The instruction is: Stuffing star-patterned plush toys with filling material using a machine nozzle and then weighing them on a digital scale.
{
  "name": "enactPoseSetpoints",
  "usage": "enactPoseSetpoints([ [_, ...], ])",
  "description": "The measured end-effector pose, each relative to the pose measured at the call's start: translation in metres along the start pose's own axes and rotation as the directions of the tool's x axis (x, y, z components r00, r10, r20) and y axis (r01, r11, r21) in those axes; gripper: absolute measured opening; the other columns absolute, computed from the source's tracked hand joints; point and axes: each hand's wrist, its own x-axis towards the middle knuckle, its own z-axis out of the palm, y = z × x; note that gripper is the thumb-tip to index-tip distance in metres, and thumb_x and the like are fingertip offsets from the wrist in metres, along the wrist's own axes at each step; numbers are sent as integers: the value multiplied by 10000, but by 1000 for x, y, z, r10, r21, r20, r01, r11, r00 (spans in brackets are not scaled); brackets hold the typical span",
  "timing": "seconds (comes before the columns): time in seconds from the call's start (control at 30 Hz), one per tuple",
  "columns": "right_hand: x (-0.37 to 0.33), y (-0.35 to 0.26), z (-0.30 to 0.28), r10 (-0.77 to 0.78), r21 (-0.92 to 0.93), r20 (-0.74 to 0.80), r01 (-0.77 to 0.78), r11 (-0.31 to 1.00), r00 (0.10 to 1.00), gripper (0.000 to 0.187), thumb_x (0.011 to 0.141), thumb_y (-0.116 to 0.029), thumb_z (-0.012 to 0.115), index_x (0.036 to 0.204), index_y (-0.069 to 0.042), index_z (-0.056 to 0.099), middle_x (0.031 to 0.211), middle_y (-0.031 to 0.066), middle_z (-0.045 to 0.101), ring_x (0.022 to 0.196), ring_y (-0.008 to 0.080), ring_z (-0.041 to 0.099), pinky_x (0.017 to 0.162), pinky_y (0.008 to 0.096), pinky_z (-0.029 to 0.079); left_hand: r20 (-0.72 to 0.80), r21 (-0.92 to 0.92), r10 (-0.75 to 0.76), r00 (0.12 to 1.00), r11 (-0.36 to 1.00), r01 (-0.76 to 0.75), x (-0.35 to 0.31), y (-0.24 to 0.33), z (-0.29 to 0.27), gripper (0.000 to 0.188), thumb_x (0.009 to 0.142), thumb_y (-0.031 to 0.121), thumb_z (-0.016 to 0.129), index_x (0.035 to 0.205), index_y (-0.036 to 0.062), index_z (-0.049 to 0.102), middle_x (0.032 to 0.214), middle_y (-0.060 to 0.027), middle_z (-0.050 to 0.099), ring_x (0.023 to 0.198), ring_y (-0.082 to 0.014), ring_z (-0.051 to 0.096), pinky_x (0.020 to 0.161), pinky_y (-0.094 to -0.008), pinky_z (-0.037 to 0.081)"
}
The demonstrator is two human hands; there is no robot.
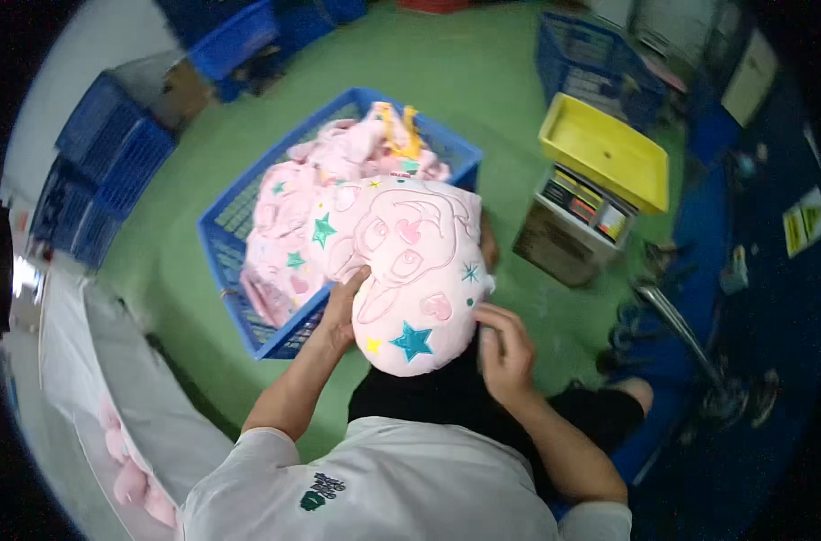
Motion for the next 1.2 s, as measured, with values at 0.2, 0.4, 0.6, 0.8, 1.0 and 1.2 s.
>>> enactPoseSetpoints([
  [0.2,1,69,-29,336,-224,210,-290,930,918,258,1064,-157,447,1149,-1,635,1081,113,678,985,242,627,909,358,496,-453,-38,713,535,584,-811,-71,178,-155,496,944,212,680,1365,-16,551,1291,-160,636,1052,-235,662,797,-322,594],
  [0.4,-4,116,-32,335,-141,336,-305,942,880,267,1066,-200,442,1054,-3,622,1017,104,658,898,218,604,830,337,488,-588,144,779,-216,-162,-976,-241,346,-309,167,951,120,530,1106,59,520,835,-24,550,658,-96,477,545,-253,398],
  [0.6,-6,117,-31,467,-210,340,-418,884,816,267,1066,-222,456,1037,-12,619,998,98,659,849,195,606,765,329,497,-526,350,839,141,365,-863,-116,280,-300,124,921,138,553,993,51,606,754,-20,590,605,-86,480,516,-230,369],
  [0.8,-27,143,-51,518,-244,393,-457,856,760,273,1065,-266,483,1039,-27,613,966,93,664,793,171,601,699,311,496,-478,603,631,611,742,-294,82,117,-252,274,829,194,675,1009,-10,700,919,-132,681,765,-211,622,680,-297,517],
  [1.0,-65,136,-86,716,-272,309,-664,697,626,264,1042,-249,532,1011,-11,643,965,87,658,830,183,592,781,320,500,-273,868,535,799,495,-35,189,35,-225,655,802,336,736,1310,-42,570,1181,-245,672,1061,-361,663,919,-411,538],
  [1.2,-108,142,-85,715,-145,273,-707,692,644,199,1024,-184,554,1028,-5,642,945,89,676,818,180,622,762,301,513,-222,958,489,844,272,94,215,41,-194,563,813,316,730,1236,-24,582,1149,-209,679,988,-371,671,878,-424,535],
])
